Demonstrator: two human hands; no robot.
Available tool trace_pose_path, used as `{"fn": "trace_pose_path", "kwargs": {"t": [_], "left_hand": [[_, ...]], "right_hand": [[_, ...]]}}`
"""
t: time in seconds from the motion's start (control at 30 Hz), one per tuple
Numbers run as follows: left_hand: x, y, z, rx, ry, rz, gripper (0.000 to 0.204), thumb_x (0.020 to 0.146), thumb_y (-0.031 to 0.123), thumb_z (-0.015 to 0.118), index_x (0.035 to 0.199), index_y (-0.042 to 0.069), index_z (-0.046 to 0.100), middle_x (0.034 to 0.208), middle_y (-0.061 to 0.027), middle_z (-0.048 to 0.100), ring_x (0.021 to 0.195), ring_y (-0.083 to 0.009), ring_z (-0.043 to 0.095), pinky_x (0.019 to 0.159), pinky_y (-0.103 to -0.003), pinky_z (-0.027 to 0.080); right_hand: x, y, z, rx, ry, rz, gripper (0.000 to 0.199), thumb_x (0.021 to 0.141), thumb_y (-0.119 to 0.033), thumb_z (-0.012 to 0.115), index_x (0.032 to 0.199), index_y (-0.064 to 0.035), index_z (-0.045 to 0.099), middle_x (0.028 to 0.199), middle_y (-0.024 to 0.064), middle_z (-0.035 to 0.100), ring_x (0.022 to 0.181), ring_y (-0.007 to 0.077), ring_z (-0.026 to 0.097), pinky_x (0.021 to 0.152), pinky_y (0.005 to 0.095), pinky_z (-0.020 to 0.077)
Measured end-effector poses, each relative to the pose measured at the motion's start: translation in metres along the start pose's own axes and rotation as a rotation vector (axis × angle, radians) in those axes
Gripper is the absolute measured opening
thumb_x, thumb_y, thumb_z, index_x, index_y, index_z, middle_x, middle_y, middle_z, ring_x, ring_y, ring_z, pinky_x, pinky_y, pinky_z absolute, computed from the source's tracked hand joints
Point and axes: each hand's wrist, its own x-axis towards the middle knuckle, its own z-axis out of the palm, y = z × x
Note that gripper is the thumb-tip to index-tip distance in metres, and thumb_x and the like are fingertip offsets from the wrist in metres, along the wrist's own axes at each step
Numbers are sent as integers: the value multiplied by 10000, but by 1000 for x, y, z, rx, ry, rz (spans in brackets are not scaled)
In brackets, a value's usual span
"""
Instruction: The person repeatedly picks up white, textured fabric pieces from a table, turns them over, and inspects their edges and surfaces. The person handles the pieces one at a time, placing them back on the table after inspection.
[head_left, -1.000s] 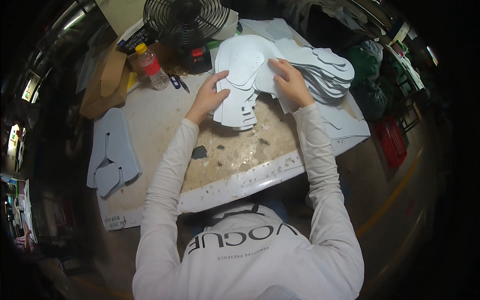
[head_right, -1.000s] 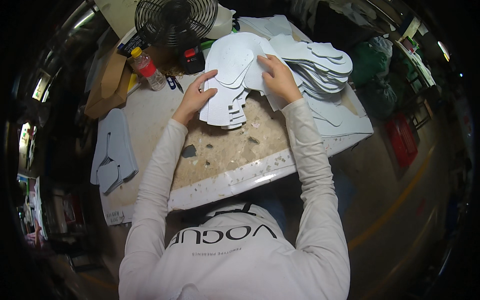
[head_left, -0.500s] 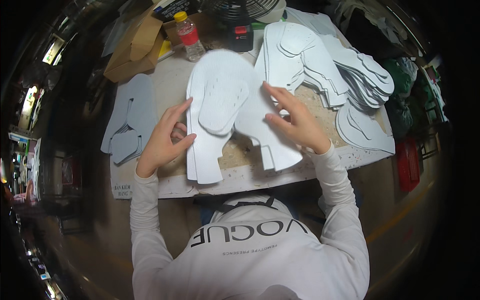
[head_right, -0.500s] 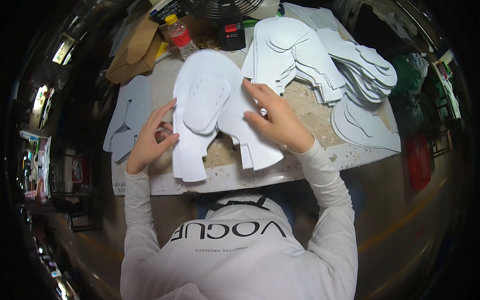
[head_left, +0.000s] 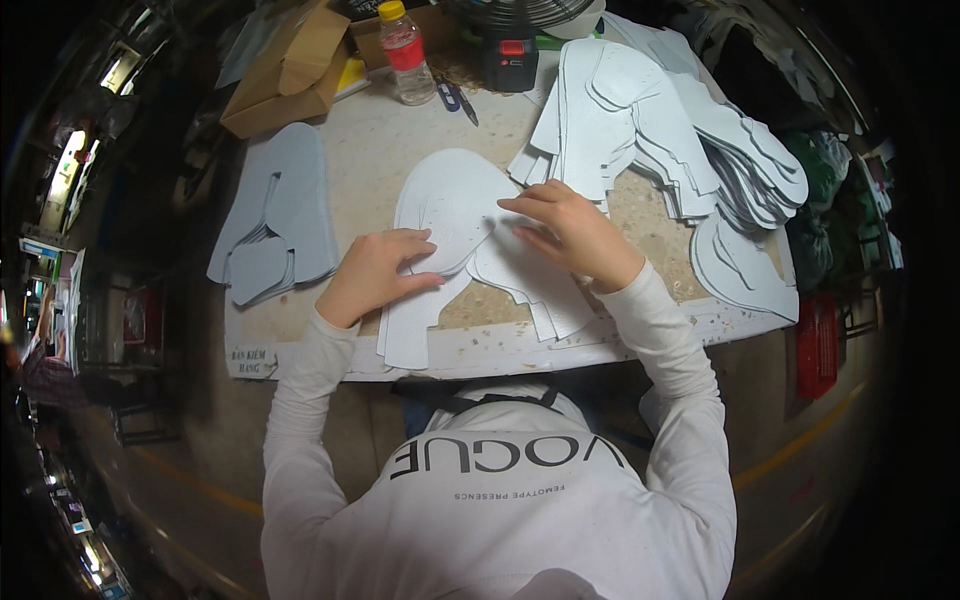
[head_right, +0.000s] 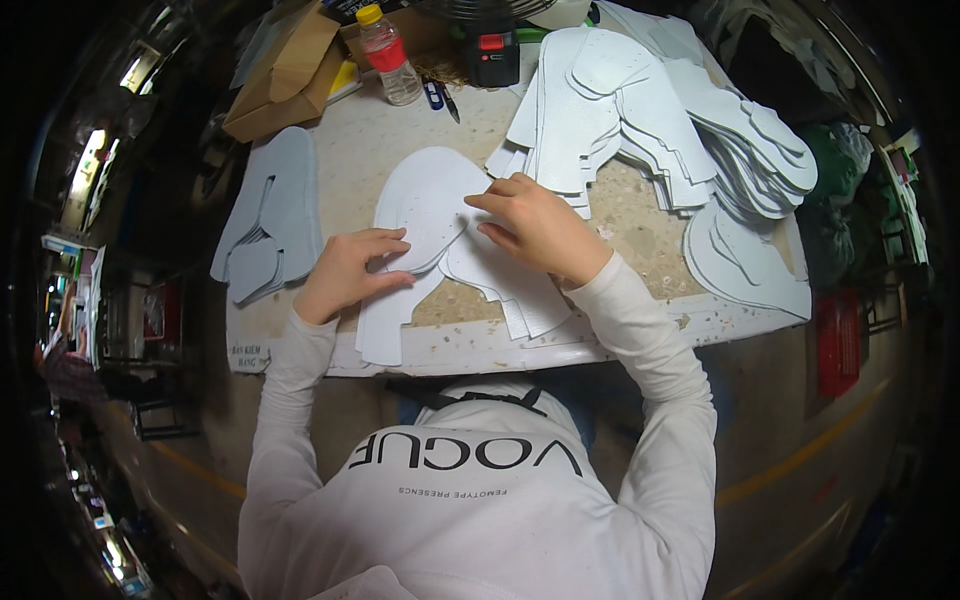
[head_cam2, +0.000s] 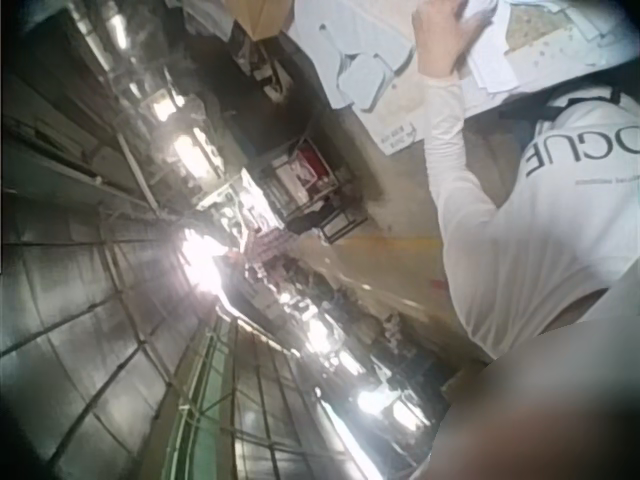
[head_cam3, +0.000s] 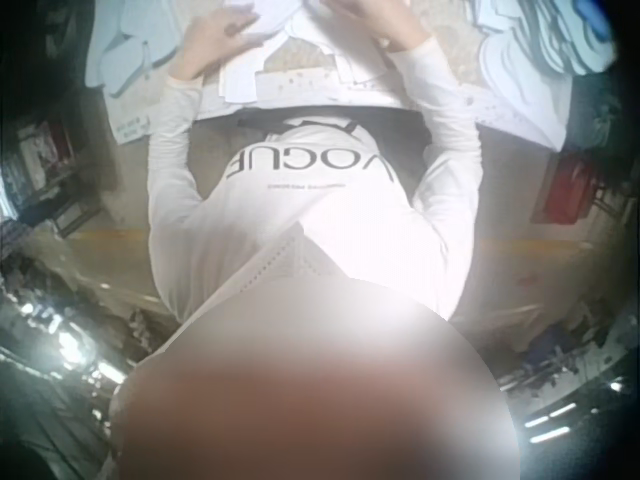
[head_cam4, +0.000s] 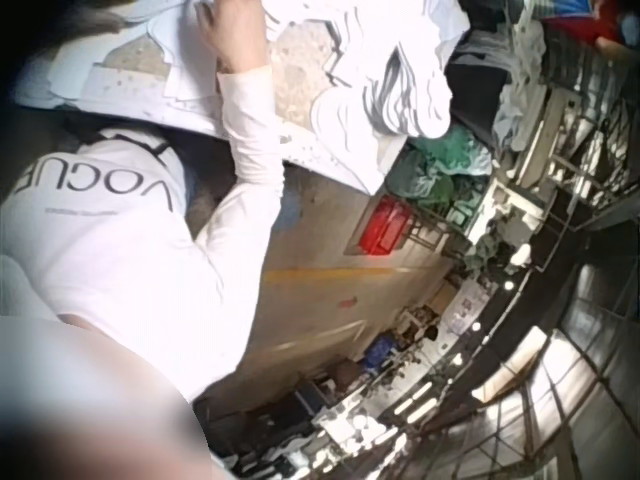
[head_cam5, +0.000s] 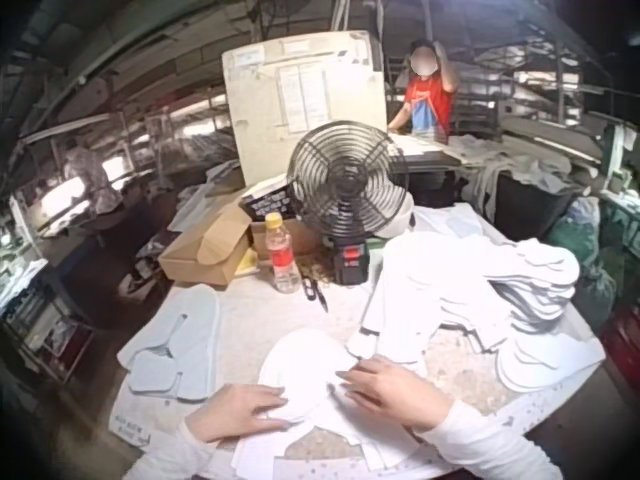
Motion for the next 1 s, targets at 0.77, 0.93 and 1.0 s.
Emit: {"fn": "trace_pose_path", "kwargs": {"t": [0.77,0.93,1.0], "left_hand": [[47,-68,18,-1420,514,-493,346,980,192,426,1269,3,441,1228,-116,545,1152,-223,529,953,-350,452],[50,-29,20,-1671,312,-416,392,1003,180,352,1364,29,329,1321,-118,464,1185,-215,510,967,-371,455],[49,-17,19,-1653,234,-414,413,1010,202,339,1384,32,297,1332,-117,453,1203,-215,496,988,-371,444]], "right_hand": [[45,-14,42,319,-52,-162,210,801,-105,641,1000,-40,646,883,57,678,763,193,634,712,287,491],[58,5,40,680,180,218,227,892,-123,592,1094,-27,628,853,2,653,749,54,561,601,201,427],[60,14,47,736,244,262,239,904,-128,582,1114,-22,623,848,-10,643,741,35,543,592,186,411]]}}
